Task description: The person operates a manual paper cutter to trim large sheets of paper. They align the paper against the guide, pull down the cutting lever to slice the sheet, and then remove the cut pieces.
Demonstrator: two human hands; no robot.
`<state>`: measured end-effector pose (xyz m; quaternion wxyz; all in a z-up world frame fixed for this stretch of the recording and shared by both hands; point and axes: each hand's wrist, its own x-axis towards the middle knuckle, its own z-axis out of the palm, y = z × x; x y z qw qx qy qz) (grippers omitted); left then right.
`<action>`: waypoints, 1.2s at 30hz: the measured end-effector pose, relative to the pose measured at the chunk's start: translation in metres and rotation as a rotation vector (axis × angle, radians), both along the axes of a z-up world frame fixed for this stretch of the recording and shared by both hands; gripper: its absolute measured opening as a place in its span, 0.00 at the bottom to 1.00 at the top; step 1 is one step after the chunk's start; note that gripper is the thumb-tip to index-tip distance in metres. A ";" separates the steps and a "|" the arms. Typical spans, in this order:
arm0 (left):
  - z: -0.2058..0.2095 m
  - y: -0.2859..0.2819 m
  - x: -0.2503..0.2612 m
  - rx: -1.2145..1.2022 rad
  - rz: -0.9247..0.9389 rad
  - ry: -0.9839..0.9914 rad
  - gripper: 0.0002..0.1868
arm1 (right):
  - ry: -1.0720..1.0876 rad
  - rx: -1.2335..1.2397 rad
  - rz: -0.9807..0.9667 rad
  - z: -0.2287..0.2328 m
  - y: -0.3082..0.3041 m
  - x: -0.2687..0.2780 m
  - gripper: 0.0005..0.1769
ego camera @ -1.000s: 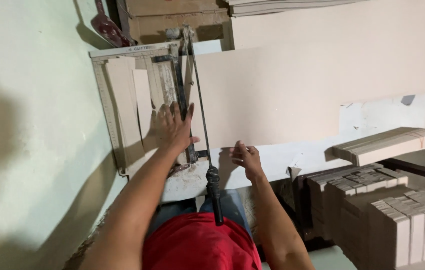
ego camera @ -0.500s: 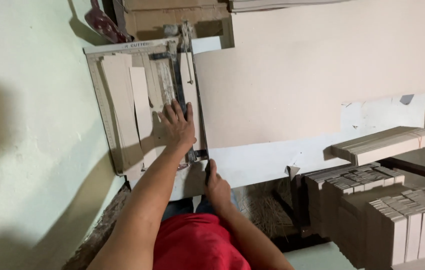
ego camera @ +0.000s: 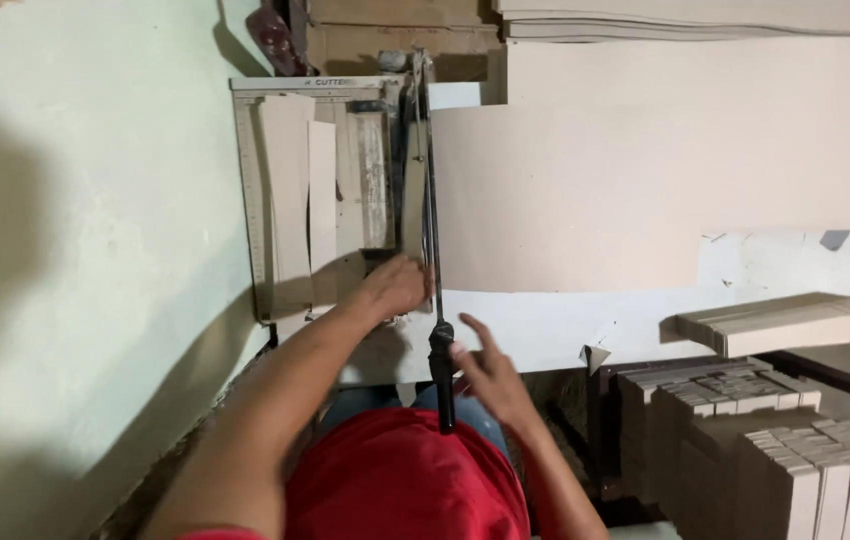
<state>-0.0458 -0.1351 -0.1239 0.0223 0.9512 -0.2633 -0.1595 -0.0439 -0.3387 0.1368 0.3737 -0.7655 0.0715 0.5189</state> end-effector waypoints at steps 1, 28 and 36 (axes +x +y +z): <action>0.008 0.007 -0.014 -0.060 -0.060 -0.021 0.06 | 0.020 0.012 -0.117 -0.011 -0.010 0.001 0.38; 0.100 0.136 0.003 -0.155 1.418 0.276 0.43 | -0.454 -0.218 -0.493 0.148 -0.233 0.176 0.23; 0.141 0.122 0.005 -0.229 1.494 0.404 0.49 | -0.400 -0.365 0.286 0.119 -0.370 0.388 0.22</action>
